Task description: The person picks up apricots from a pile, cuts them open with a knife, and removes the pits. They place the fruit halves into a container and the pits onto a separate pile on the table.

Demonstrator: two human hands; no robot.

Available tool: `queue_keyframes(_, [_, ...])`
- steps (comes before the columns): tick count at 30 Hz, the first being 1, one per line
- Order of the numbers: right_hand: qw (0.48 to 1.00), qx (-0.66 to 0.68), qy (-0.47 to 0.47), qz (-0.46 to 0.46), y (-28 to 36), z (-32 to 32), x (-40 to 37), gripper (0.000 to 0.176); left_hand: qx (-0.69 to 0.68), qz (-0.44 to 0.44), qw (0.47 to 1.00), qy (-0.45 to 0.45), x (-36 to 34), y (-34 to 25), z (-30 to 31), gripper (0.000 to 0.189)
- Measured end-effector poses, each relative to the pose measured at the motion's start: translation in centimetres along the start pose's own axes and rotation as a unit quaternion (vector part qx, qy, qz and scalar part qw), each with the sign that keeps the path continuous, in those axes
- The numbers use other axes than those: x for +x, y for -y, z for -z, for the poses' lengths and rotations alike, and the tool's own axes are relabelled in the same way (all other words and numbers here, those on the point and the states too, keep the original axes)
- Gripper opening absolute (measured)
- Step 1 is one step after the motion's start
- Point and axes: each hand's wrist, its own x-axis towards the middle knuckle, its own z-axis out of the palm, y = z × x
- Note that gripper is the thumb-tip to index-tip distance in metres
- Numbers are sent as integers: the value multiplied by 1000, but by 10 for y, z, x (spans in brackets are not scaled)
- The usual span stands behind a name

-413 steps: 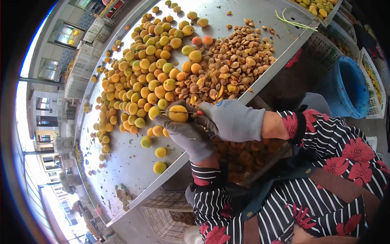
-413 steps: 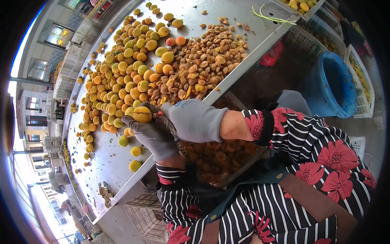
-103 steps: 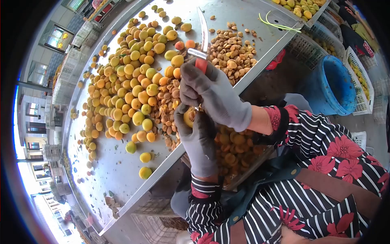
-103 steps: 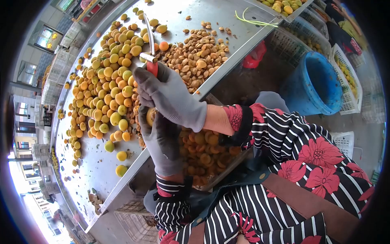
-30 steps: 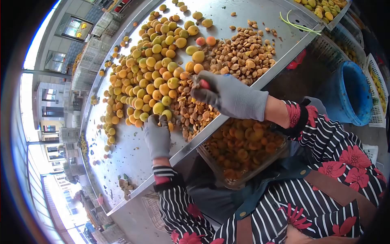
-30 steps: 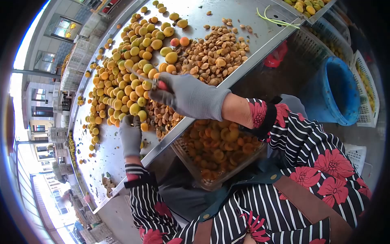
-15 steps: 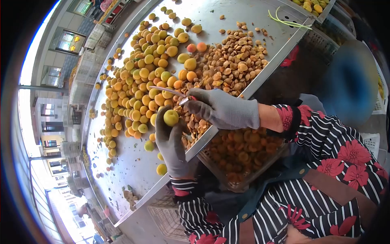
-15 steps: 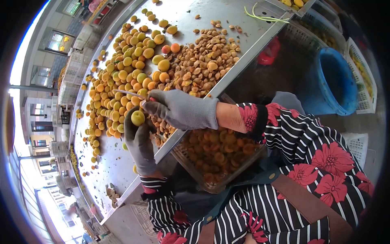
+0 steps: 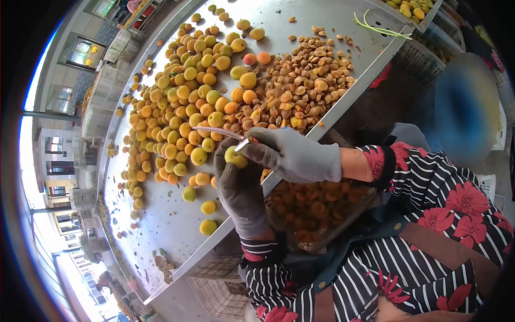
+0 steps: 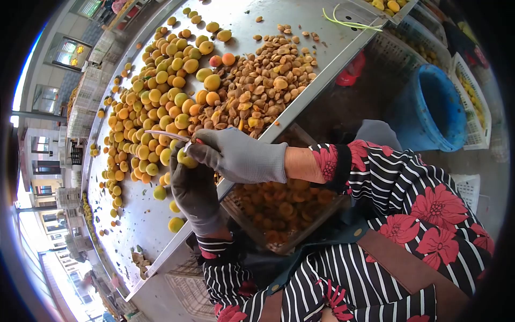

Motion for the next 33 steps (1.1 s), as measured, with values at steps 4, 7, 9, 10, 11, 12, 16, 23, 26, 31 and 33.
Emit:
queue_keyframes(4, [1000,-4,2,0,3,-2,-4,37,-13,-35,999,23,2,7,6,42])
queue_keyframes(7, [1000,11,-6,11,-1,-4,-2,38,-39,-41,997,44,3,9,8,42])
queue_keyframes(9, [1000,3,-2,7,1,-4,-2,38,-57,-41,996,54,3,9,8,41])
queue_keyframes(10, [1000,-4,3,3,2,-4,-3,39,-54,-40,997,40,2,9,8,41])
queue_keyframes(11, [1000,-5,3,3,2,-3,-2,39,-51,-40,998,26,1,10,8,41])
queue_keyframes(12, [999,-40,0,7,2,-2,-2,39,-52,-40,998,26,1,10,8,41])
queue_keyframes(16, [990,-137,-28,-1,-1,-4,-3,40,34,-67,997,-26,1,12,-1,35])
queue_keyframes(23, [992,-102,-42,55,-8,-6,-3,39,96,-79,989,-81,5,11,-22,43])
queue_keyframes(26, [998,26,-46,36,-5,-7,-2,42,-27,-92,995,-19,11,16,-12,43])
queue_keyframes(31, [998,59,-11,2,3,-1,-3,43,-9,-80,997,18,6,11,-10,39])
queue_keyframes(33, [999,14,-22,30,1,-2,-3,43,7,-77,997,10,4,11,-11,39])
